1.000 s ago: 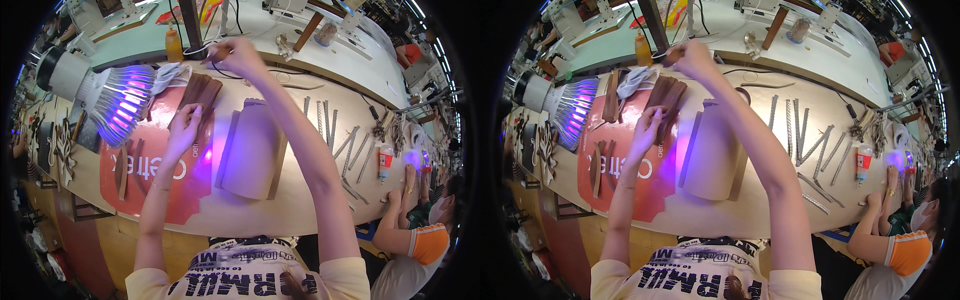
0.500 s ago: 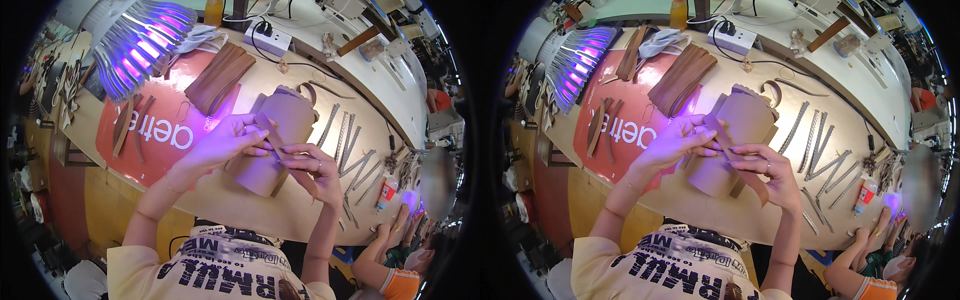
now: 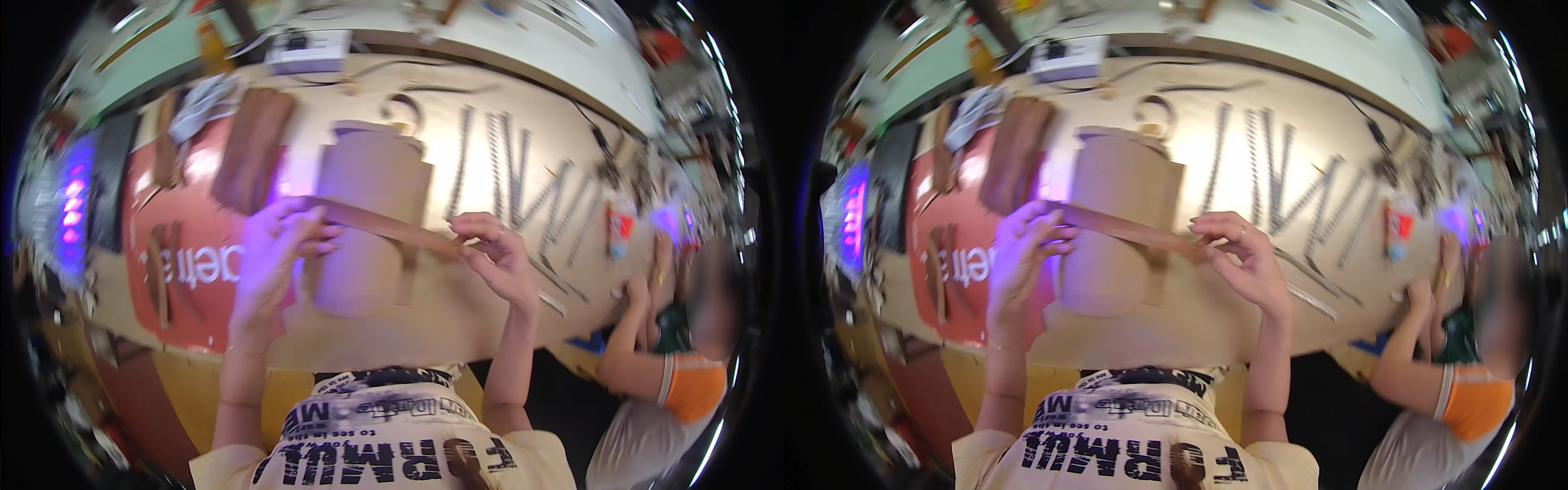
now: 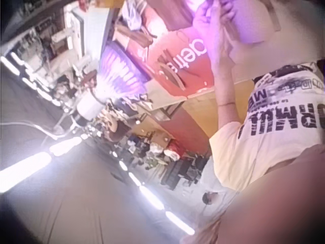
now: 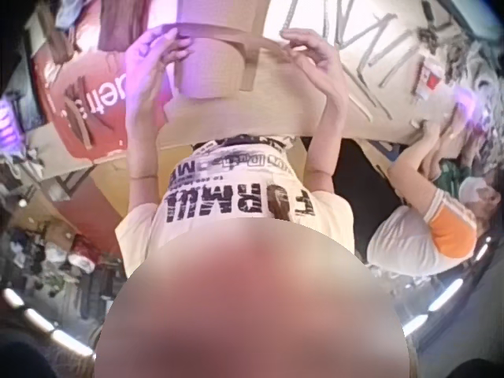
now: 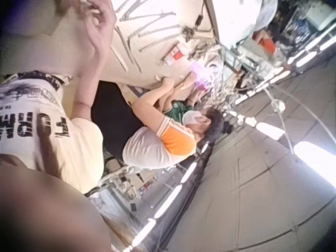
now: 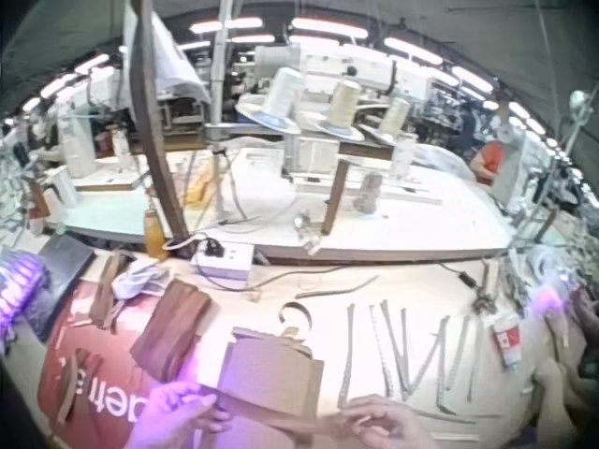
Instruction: The person assembles a handbag by attaching braided straps to a cardboard form. They repeatedly pick up straps, position them on the form, and press them into place under a purple UV lamp. The person handles multiple straps and adjusts their placement throughout the clip.
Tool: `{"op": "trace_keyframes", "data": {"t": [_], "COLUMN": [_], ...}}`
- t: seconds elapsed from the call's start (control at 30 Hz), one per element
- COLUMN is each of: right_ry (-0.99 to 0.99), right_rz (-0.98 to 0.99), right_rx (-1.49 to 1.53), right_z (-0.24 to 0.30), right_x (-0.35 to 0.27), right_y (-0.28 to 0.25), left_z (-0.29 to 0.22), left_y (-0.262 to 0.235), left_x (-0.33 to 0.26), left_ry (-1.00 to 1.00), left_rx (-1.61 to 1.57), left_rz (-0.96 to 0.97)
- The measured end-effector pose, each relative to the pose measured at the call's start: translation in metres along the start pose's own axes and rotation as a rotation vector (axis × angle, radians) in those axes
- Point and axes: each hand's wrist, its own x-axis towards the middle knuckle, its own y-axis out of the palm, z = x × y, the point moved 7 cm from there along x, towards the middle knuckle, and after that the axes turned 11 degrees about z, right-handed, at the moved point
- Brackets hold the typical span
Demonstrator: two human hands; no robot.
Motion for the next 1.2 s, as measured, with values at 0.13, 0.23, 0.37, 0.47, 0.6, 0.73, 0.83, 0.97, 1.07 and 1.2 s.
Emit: {"op": "trace_keyframes", "data": {"t": [0.13, 0.23, 0.37, 0.47, 0.6, 0.73, 0.83, 0.97, 1.07, 1.2], "right_ry": [0.093, 0.316, 0.360, 0.349, 0.339, 0.212, 0.238, 0.252, 0.306, 0.317], "right_rz": [-0.417, -0.616, -0.649, -0.662, -0.639, -0.567, -0.540, -0.587, -0.593, -0.518], "right_rx": [-0.315, -0.555, -0.759, -0.900, -0.962, -0.883, -0.694, -0.818, -0.973, -0.868], "right_z": [0.003, 0.003, -0.003, -0.003, 0.007, 0.017, 0.007, -0.001, -0.012, -0.023], "right_x": [-0.071, -0.116, -0.129, -0.122, -0.105, -0.060, -0.006, 0.076, 0.101, 0.111], "right_y": [-0.046, -0.074, -0.084, -0.081, -0.074, -0.057, -0.052, -0.059, -0.059, -0.071], "left_z": [0.003, 0.004, 0.007, 0.007, 0.007, 0.007, 0.007, 0.008, 0.009, 0.005], "left_y": [-0.003, -0.006, -0.010, -0.013, -0.016, -0.011, -0.008, -0.009, -0.011, -0.022], "left_x": [0.006, 0.006, 0.004, 0.003, -0.002, -0.004, 0.002, 0.006, 0.003, -0.003], "left_ry": [0.001, 0.019, 0.053, 0.099, 0.114, 0.131, 0.139, 0.129, 0.155, 0.181], "left_rx": [-0.031, -0.045, -0.043, -0.059, -0.055, -0.044, -0.073, -0.047, -0.149, -0.053], "left_rz": [0.019, 0.026, 0.010, -0.015, -0.044, -0.006, 0.037, 0.028, 0.018, -0.080]}}
